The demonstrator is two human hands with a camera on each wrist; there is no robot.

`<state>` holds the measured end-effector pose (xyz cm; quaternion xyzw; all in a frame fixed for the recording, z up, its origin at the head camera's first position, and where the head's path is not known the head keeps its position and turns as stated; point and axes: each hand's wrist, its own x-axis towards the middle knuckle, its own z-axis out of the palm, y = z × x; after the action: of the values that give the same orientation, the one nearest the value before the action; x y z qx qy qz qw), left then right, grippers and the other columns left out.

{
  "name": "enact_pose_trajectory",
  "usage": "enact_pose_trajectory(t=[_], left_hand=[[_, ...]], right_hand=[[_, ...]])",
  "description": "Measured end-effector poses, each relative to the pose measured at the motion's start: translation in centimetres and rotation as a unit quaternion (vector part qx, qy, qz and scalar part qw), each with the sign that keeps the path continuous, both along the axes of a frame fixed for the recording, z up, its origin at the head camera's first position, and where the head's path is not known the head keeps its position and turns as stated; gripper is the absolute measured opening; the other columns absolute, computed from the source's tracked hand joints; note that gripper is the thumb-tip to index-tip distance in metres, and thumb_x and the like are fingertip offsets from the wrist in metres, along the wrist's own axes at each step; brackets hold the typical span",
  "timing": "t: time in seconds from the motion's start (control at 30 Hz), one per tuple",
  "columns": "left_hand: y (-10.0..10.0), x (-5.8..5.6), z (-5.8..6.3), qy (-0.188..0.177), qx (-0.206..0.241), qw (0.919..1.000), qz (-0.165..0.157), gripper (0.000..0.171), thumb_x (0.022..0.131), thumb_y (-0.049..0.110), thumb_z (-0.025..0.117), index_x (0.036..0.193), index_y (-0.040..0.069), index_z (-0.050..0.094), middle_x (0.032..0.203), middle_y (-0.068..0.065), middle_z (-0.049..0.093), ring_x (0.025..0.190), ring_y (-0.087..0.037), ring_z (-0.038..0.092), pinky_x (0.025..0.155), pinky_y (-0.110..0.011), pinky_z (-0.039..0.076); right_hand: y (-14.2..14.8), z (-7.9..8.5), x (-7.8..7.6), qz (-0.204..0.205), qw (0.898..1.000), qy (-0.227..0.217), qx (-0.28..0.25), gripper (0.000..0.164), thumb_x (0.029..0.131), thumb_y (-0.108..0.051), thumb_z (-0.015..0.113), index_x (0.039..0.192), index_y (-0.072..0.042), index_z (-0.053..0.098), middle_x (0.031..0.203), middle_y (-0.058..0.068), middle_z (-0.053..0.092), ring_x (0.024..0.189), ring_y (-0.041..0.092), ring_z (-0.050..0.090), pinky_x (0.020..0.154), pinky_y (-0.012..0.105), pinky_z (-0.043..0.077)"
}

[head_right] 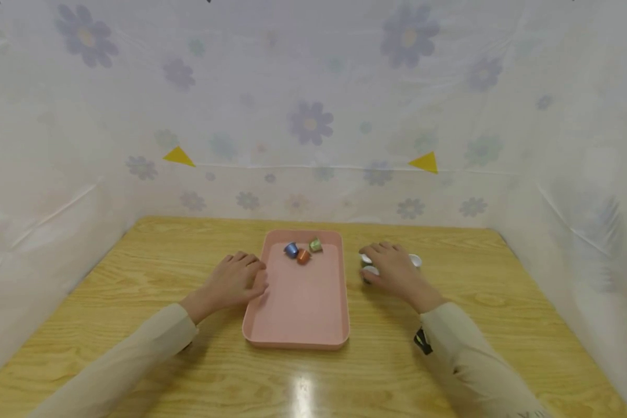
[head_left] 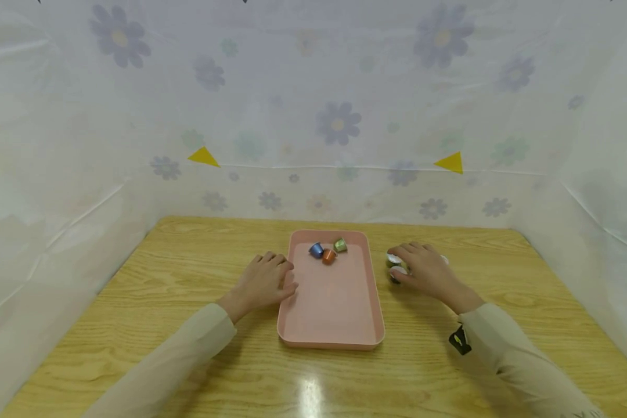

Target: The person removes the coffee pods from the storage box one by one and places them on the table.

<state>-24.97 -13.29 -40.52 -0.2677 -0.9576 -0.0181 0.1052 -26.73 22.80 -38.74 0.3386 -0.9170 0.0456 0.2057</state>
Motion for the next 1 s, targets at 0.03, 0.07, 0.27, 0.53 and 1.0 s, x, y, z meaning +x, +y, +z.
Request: enact_pose_trajectory(t=[0.03, 0.07, 0.27, 0.53, 1.0], left_hand=[[0.0, 0.0, 0.0, 0.0, 0.0, 1.0, 0.0, 0.043, 0.087, 0.048, 0.05, 0.112, 0.016, 0.062, 0.115, -0.003, 0.059, 0.107, -0.025, 0.05, 0.092, -0.044, 0.041], [0.0, 0.0, 0.0, -0.002, -0.001, 1.0, 0.001, 0.044, 0.087, 0.048, 0.05, 0.113, 0.016, 0.062, 0.115, -0.003, 0.059, 0.107, -0.025, 0.05, 0.092, -0.044, 0.041], [0.1, 0.1, 0.2, -0.005, 0.001, 1.0, 0.002, 0.043, 0.087, 0.047, 0.051, 0.114, 0.015, 0.062, 0.116, -0.004, 0.059, 0.108, -0.025, 0.05, 0.093, -0.044, 0.041], [0.1, 0.1, 0.1, -0.005, 0.007, 1.0, 0.001, 0.043, 0.087, 0.047, 0.052, 0.113, 0.015, 0.062, 0.115, -0.004, 0.059, 0.108, -0.025, 0.05, 0.092, -0.044, 0.041], [0.0, 0.1, 0.2, -0.002, 0.004, 1.0, 0.002, 0.043, 0.086, 0.047, 0.052, 0.113, 0.015, 0.062, 0.114, -0.004, 0.059, 0.108, -0.025, 0.05, 0.092, -0.044, 0.041]], right_hand=[[-0.2, 0.0, -0.1, 0.0, 1.0, -0.003, 0.003, 0.04, 0.079, -0.027, 0.07, 0.112, -0.007, 0.06, 0.104, 0.008, 0.064, 0.095, 0.027, 0.057, 0.081, 0.05, 0.044], [-0.5, 0.1, -0.2, 0.0, 1.0, -0.003, 0.006, 0.04, 0.079, -0.027, 0.071, 0.112, -0.008, 0.059, 0.104, 0.008, 0.064, 0.095, 0.027, 0.057, 0.081, 0.049, 0.044], [-2.0, 0.1, -0.7, 0.014, 1.0, -0.002, 0.0, 0.038, 0.079, -0.025, 0.07, 0.112, -0.01, 0.06, 0.103, 0.006, 0.064, 0.093, 0.024, 0.056, 0.08, 0.047, 0.045], [-3.8, 0.1, -1.4, 0.023, 1.0, -0.013, 0.002, 0.034, 0.082, -0.027, 0.066, 0.113, -0.013, 0.059, 0.106, 0.005, 0.063, 0.098, 0.024, 0.055, 0.085, 0.047, 0.043], [-6.7, -0.2, -2.8, 0.044, 0.997, -0.055, 0.018, 0.036, 0.083, -0.023, 0.066, 0.116, -0.01, 0.059, 0.114, 0.004, 0.06, 0.106, 0.026, 0.055, 0.088, 0.048, 0.043]])
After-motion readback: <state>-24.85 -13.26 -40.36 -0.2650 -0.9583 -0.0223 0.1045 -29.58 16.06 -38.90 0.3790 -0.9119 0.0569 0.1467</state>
